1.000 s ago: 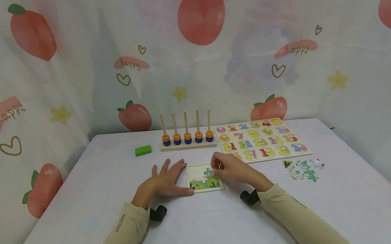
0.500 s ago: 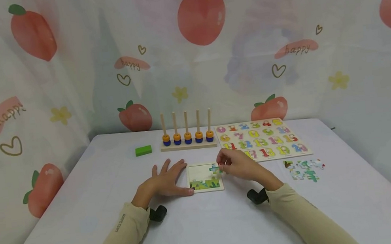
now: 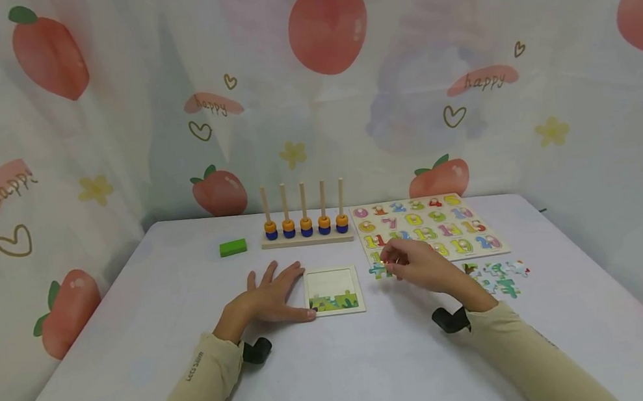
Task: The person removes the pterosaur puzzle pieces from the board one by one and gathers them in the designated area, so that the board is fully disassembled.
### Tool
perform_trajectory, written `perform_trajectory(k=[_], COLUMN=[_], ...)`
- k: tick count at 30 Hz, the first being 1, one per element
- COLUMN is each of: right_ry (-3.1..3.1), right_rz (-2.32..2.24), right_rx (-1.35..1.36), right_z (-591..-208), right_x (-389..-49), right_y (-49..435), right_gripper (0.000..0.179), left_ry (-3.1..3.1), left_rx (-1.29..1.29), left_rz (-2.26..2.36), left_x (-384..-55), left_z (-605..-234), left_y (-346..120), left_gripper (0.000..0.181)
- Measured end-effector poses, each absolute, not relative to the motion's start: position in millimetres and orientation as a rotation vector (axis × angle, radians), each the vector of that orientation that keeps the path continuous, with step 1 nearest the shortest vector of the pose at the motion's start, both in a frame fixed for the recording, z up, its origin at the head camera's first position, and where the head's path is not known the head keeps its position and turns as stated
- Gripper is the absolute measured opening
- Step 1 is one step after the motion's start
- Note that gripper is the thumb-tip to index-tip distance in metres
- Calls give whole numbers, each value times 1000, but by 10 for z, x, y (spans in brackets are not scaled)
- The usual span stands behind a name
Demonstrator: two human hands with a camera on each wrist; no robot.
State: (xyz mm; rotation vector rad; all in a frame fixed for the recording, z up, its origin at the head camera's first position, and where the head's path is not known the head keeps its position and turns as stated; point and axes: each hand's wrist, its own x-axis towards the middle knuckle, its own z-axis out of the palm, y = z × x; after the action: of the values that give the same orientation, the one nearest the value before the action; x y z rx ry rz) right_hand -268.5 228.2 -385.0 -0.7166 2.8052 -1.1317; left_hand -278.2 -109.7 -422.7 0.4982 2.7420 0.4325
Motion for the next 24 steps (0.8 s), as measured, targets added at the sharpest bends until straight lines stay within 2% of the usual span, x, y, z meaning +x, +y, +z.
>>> perform_trajectory(k=[24], right_ry=[2953], right_rz=[-1072], right_rx=[-517], right_z=[-3731], right_x=[-2449], right_y=[3095], right_gripper=[13], left_ry=[2746], left_rx=[490], left_rz=[427], left_x=[-2791], left_z=[-4255], left_y=[-1102], left_gripper=[111])
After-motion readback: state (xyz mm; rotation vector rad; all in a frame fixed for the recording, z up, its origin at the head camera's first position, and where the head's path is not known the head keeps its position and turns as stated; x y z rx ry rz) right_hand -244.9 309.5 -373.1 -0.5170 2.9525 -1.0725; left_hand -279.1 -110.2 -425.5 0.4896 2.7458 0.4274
